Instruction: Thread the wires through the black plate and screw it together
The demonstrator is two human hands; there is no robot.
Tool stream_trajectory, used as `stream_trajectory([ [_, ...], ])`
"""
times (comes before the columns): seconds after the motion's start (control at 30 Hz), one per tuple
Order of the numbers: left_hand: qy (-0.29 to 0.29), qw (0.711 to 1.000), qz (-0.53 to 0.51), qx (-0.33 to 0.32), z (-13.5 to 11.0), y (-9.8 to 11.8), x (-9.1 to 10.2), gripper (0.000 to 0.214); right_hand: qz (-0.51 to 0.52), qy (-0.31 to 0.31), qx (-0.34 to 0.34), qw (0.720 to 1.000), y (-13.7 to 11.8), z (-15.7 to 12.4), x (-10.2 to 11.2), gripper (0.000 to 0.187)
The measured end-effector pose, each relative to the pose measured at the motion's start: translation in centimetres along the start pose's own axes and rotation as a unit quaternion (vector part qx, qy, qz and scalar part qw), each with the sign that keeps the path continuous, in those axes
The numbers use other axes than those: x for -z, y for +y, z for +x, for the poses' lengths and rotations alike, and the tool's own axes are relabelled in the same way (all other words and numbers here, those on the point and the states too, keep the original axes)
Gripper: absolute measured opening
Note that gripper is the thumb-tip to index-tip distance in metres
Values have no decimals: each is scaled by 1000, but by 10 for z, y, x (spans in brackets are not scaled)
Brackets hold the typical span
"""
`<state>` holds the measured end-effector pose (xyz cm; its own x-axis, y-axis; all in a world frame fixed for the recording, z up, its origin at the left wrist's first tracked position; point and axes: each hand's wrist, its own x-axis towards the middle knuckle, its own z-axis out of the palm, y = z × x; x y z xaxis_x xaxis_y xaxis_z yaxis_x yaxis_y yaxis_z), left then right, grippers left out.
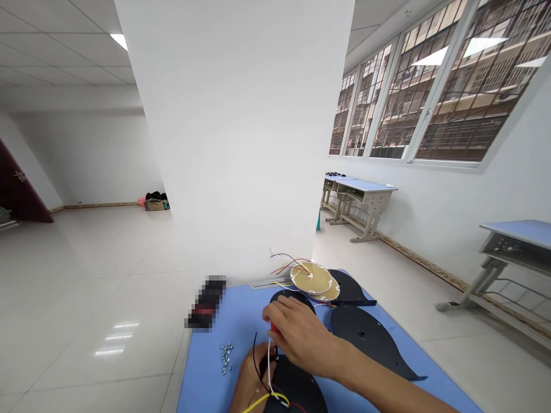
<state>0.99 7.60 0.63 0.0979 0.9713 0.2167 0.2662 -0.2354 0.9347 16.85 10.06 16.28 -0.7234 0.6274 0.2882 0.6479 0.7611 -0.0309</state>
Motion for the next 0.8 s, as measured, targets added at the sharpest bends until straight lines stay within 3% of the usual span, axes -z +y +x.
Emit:
stream_trajectory([
  [0.03, -6, 1000, 0, 4, 0, 0, 0, 34, -8, 0, -19, 1000, 1, 0, -1, 5],
  [0.13, -28, 1000, 0, 12, 0, 1, 0, 37, -20, -1, -53, 998, 3, 2, 0, 15],
  [0.27, -37, 999, -4, 12, 0, 3, 1, 39, -9, -26, 7, 1000, 3, 2, 5, 13],
  [0.37, -35, 999, -1, 16, 0, 5, 0, 35, -36, -39, -17, 998, 2, 2, 5, 5],
  [0.43, -33, 999, 3, 6, 0, 7, 0, 31, -39, -35, -36, 998, 0, 1, 6, 13],
  [0.57, -11, 1000, 19, -8, 0, 10, -2, 25, -26, -56, 24, 998, -5, -3, 9, 8],
  [0.63, -17, 1000, 18, -10, 0, 11, -3, 25, -48, -71, 4, 996, -6, -5, 9, 4],
  [0.7, -21, 1000, 19, -12, 0, 10, -3, 25, -56, -68, -26, 996, -7, -6, 9, 14],
  [0.8, -16, 1000, 24, -10, -1, 7, -2, 26, -23, -59, 7, 998, -7, -8, 10, 12],
])
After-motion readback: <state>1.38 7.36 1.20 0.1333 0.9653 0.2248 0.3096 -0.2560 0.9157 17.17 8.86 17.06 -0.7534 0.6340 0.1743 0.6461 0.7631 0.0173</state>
